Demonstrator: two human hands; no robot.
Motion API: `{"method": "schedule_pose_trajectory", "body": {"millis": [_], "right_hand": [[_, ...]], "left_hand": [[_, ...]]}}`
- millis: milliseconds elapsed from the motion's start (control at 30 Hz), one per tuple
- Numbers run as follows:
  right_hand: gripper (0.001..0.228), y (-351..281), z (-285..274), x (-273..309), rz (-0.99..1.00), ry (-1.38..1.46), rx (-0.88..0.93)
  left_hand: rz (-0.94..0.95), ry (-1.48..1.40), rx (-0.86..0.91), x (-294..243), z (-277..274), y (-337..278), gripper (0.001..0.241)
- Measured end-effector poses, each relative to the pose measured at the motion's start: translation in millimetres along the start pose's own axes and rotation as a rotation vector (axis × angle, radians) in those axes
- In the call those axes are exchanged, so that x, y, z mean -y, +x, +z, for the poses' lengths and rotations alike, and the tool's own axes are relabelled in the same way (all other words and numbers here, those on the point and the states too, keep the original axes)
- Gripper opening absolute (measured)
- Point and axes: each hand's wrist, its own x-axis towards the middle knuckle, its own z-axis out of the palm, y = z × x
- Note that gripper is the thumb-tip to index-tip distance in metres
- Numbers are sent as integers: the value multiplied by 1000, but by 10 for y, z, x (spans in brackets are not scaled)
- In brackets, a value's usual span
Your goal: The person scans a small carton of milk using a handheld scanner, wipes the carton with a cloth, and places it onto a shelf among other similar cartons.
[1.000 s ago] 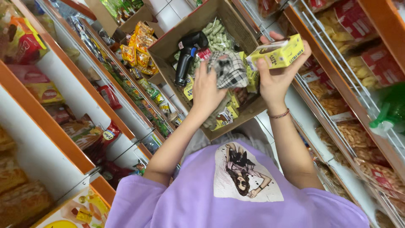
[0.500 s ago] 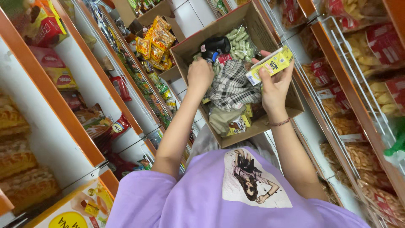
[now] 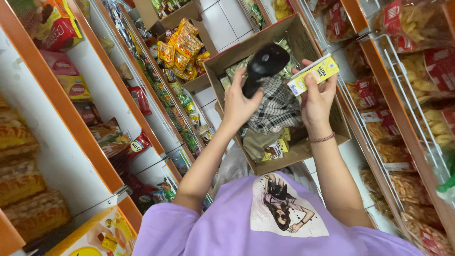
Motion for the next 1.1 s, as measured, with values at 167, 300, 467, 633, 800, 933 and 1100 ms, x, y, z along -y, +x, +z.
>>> {"method": "schedule_pose_trajectory", "body": {"millis": [167, 300, 467, 633, 800, 933, 1100], "right_hand": [[46, 16, -84, 102, -4, 8, 12], [46, 47, -135, 174, -35, 2, 39], [50, 8, -151, 252, -48, -25, 36], [50, -26, -156, 311, -55, -6, 35], [50, -53, -157, 342, -59, -7, 24], [50, -69, -163, 358, -65, -19, 29], [50, -90, -166, 361, -60, -15, 30]], "left_hand": [[48, -139, 121, -314, -36, -487, 37], [136, -122, 298, -413, -48, -700, 51], [189, -64, 408, -366, -11, -823, 52], [185, -54, 433, -411, -28, -851, 56], [211, -14, 437, -435, -75, -895, 53], [202, -6, 448, -455, -107, -923, 52], [218, -10, 442, -495, -102, -917, 52]]}}
